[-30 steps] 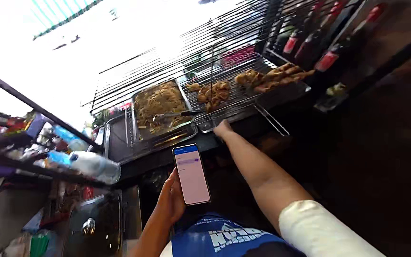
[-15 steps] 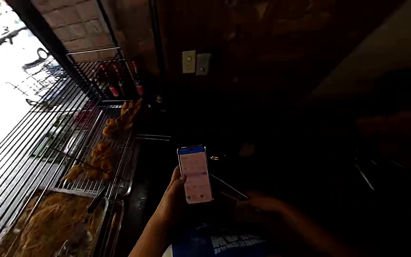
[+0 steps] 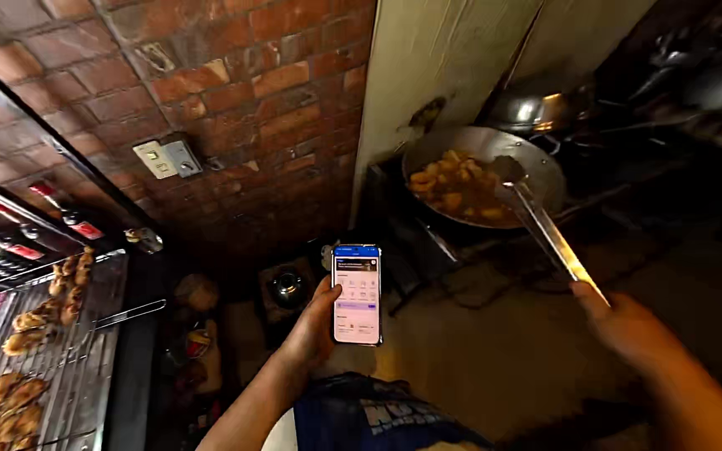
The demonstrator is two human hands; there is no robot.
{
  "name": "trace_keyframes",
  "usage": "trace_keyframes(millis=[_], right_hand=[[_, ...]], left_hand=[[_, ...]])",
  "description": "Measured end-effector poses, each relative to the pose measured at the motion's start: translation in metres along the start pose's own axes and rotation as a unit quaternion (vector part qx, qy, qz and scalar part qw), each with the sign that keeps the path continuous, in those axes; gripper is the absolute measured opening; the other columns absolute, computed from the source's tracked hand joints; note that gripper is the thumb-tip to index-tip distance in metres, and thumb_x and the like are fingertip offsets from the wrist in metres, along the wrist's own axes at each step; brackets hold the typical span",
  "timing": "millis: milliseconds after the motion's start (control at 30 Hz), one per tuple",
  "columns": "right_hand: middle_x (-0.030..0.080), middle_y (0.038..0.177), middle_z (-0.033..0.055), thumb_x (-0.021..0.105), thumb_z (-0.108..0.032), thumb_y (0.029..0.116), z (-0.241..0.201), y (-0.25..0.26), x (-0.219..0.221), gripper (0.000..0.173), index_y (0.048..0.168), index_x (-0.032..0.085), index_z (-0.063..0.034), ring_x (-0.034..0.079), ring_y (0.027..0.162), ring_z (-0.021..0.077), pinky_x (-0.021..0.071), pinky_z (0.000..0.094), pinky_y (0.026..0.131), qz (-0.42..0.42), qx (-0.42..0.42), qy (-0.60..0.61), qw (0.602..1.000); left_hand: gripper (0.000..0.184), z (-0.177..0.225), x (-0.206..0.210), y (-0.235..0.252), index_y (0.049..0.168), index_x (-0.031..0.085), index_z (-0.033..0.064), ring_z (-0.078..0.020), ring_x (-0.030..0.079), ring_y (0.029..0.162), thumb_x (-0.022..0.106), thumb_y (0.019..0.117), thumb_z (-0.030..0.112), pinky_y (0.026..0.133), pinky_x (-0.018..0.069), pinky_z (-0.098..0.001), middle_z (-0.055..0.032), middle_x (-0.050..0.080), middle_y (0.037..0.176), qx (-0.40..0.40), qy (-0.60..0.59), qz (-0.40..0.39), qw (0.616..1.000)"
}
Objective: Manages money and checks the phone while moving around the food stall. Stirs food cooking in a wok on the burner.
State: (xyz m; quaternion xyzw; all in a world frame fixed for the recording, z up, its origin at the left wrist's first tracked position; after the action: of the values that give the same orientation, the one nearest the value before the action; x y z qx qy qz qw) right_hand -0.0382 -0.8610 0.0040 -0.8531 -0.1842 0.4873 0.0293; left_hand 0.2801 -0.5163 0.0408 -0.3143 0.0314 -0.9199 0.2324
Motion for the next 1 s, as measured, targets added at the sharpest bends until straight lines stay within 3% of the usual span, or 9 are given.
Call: trace_keyframes(millis=[167,333,433,533,700,833,1000], right_hand=[[0.062,0.118,0.0405,0.035,-0.062,0.106,-0.007,0.091,-0.076,0.073,0.147,0.049,-0.0034,0.059,0.113,0.0611,0.0427,0.0797,0.089,0.009,-0.027,-0.174,0.984],[0.064,0.122,0.0345,0.062,-0.044,0.1016,-0.047,0.165,-0.12,0.052,0.142,0.06,-0.0111,0.062,0.107,0.059,0.0464,0.0778,0.083,0.015,-0.116,-0.326,0.938],[0.067,0.116,0.0309,0.073,-0.033,0.0952,-0.073,0.194,-0.115,0.045,0.133,0.068,-0.0087,0.066,0.101,0.0538,0.0521,0.0702,0.077,0.018,-0.19,-0.4,0.896],[0.065,0.116,0.0327,0.077,-0.026,0.0925,-0.091,0.215,-0.093,0.048,0.134,0.066,-0.0043,0.063,0.107,0.0542,0.0512,0.0684,0.085,0.008,-0.223,-0.448,0.866],[0.06,0.12,0.0357,0.066,0.0,0.0927,-0.089,0.231,-0.031,0.049,0.141,0.056,0.0048,0.06,0.109,0.0552,0.0504,0.067,0.087,-0.04,-0.198,-0.464,0.862],[0.06,0.123,0.0326,0.067,-0.011,0.0955,-0.075,0.237,-0.003,0.053,0.145,0.053,0.0015,0.062,0.11,0.0516,0.0529,0.0641,0.084,-0.052,-0.108,-0.429,0.896],[0.07,0.111,0.0284,0.061,-0.04,0.1022,-0.084,0.216,-0.016,0.044,0.121,0.067,-0.0006,0.067,0.107,0.0492,0.0503,0.0696,0.085,-0.09,-0.006,-0.338,0.937]], left_hand=[[0.059,-0.023,0.051,0.064,0.157,0.023,0.0129,-0.0264,0.067,0.116,0.037,0.1048,0.037,0.096,0.0581,-0.0471,-0.0145,0.066,0.13,0.007,-0.018,0.027,0.999],[0.067,-0.036,0.087,0.121,0.158,0.027,0.014,-0.0292,0.064,0.121,0.048,0.1009,0.043,0.1,0.056,-0.0503,-0.0161,0.062,0.136,0.027,-0.038,0.022,0.999],[0.071,-0.042,0.102,0.142,0.156,0.03,0.0155,-0.029,0.065,0.12,0.056,0.0972,0.047,0.099,0.0566,-0.0501,-0.0154,0.063,0.135,0.015,-0.048,0.025,0.998],[0.077,-0.041,0.114,0.16,0.155,0.029,0.0147,-0.0305,0.064,0.122,0.064,0.0951,0.048,0.101,0.055,-0.0511,-0.0165,0.062,0.135,0.023,-0.073,-0.014,0.997],[0.077,-0.04,0.111,0.183,0.155,0.03,0.0148,-0.0311,0.065,0.121,0.066,0.0941,0.047,0.101,0.0548,-0.0518,-0.0175,0.063,0.134,0.005,-0.097,-0.024,0.995],[0.079,-0.028,0.098,0.203,0.157,0.025,0.0131,-0.0319,0.064,0.122,0.062,0.0962,0.047,0.101,0.055,-0.0513,-0.0188,0.06,0.137,-0.011,-0.076,-0.054,0.996],[0.08,0.005,0.075,0.223,0.154,0.025,0.0112,-0.0298,0.066,0.117,0.064,0.095,0.048,0.098,0.057,-0.0494,-0.0167,0.063,0.132,-0.023,-0.058,-0.091,0.994]])
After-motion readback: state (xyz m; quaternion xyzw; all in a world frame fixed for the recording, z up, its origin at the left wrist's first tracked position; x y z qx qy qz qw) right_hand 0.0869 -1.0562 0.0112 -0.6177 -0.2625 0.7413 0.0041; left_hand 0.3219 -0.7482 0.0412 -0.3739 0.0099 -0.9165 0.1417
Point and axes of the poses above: each hand's wrist, its own y-axis towards the middle knuckle, its own x-axis out of the palm, z = x × y, the point moved 9 cm from there along y, towards the middle knuckle
